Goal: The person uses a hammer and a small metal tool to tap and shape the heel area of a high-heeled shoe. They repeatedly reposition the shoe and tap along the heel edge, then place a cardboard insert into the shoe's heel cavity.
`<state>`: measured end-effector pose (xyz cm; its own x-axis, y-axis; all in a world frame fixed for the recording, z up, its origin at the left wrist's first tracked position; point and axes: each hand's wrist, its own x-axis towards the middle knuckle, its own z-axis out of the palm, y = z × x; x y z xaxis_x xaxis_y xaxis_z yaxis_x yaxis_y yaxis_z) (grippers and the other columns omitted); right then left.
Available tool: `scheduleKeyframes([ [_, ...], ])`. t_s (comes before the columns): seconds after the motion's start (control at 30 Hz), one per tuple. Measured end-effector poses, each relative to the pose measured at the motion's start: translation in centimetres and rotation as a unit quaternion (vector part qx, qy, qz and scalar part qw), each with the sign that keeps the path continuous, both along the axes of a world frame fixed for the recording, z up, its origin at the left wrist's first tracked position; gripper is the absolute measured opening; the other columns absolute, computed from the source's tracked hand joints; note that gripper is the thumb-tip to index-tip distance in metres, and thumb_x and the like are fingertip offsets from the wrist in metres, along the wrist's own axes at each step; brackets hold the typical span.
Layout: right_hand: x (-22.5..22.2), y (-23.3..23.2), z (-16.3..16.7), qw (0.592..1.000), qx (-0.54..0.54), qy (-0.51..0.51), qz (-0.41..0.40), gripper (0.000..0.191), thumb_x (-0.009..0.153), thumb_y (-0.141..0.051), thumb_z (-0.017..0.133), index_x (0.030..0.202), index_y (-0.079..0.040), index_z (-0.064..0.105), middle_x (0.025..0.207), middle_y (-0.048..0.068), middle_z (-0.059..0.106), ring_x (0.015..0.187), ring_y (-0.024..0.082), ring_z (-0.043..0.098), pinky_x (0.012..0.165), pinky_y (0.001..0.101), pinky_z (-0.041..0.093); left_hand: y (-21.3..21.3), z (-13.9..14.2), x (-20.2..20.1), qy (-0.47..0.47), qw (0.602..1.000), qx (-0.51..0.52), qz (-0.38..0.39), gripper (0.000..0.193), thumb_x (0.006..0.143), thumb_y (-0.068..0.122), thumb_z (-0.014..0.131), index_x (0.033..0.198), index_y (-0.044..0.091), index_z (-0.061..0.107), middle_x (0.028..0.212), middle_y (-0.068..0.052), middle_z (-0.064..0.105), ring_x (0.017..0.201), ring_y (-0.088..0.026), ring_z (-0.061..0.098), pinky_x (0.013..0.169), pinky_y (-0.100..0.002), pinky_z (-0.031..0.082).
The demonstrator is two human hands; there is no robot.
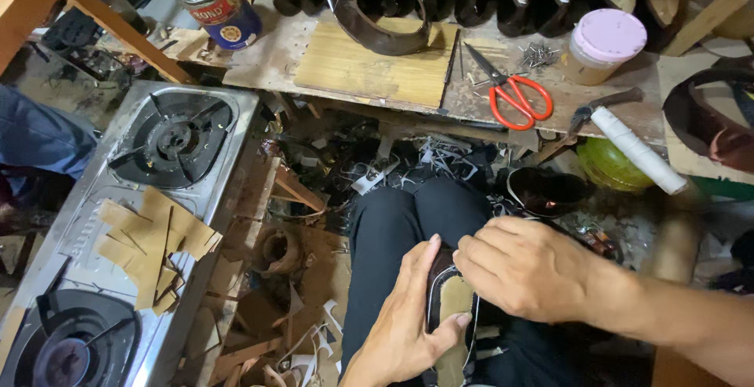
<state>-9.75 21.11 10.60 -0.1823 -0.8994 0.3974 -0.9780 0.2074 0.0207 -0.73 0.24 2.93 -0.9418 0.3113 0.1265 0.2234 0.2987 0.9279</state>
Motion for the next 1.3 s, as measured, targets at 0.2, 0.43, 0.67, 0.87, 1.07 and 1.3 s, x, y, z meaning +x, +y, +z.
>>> scheduleKeyframes([
  [0.2,1.6,-0.9,-2.1,0.974,-0.109,-0.147,-0.13,0.016,0.074,-0.004,0.071,0.089,0.002,0.068,0.086,0.014,0.069,0.07,0.03,0.069,0.061,0.0392,0.055,-0.3,0.5,0.0,-0.025,1.0,-0.005,0.011,0.091,0.084,0.023,0.077,0.159,0.003,0.03,0.154,-0.024,0.041,0.138,-0.041,0.052,0.11,-0.042,0.045],
  [0.43,2.1,0.1,-3.3,0.899,-0.133,-0.366,-0.201,0.02,0.087,-0.011,0.072,0.106,-0.002,0.073,0.099,0.01,0.077,0.085,0.022,0.079,0.071,0.0306,0.062,-1.0,0.9,0.0,-0.018,0.999,0.001,0.045,0.081,0.084,0.027,0.08,0.151,0.003,0.04,0.144,-0.021,0.052,0.134,-0.036,0.058,0.112,-0.04,0.045],
  [0.67,3.4,-0.6,-5.9,0.785,-0.137,-0.588,-0.14,0.077,0.083,-0.025,0.078,0.148,0.001,0.046,0.149,0.016,0.051,0.136,0.028,0.055,0.111,0.039,0.043,-1.4,1.5,0.3,0.009,0.999,0.003,0.034,0.088,0.079,0.02,0.079,0.154,-0.001,0.039,0.147,-0.021,0.053,0.138,-0.036,0.056,0.113,-0.04,0.046],
  [0.87,4.1,-1.2,-6.5,0.736,-0.157,-0.638,-0.164,0.072,0.081,-0.028,0.079,0.143,-0.002,0.055,0.136,0.013,0.06,0.123,0.024,0.065,0.104,0.0353,0.05,-2.3,2.7,-0.4,-0.075,0.996,-0.042,0.04,0.094,0.07,0.023,0.083,0.151,0.003,0.04,0.117,-0.015,0.055,0.105,-0.028,0.063,0.091,-0.036,0.053],
  [1.07,4.2,-1.4,-6.8,0.773,-0.169,-0.591,-0.157,0.066,0.076,-0.026,0.081,0.134,0.0,0.063,0.125,0.013,0.065,0.113,0.023,0.066,0.098,0.0341,0.051,-2.2,2.5,-0.7,-0.04,0.999,0.001,0.018,0.077,0.07,0.017,0.082,0.14,0.004,0.051,0.114,-0.014,0.054,0.102,-0.027,0.061,0.087,-0.035,0.052],
  [1.3,5.0,-1.7,-8.8,0.781,-0.255,-0.555,-0.127,0.053,0.074,-0.021,0.08,0.121,0.001,0.071,0.114,0.014,0.067,0.104,0.023,0.066,0.093,0.0328,0.052,-1.5,2.0,0.1,-0.004,0.999,0.022,0.042,0.068,0.071,0.013,0.077,0.135,0.004,0.055,0.113,-0.014,0.056,0.106,-0.029,0.063,0.092,-0.036,0.052],
])
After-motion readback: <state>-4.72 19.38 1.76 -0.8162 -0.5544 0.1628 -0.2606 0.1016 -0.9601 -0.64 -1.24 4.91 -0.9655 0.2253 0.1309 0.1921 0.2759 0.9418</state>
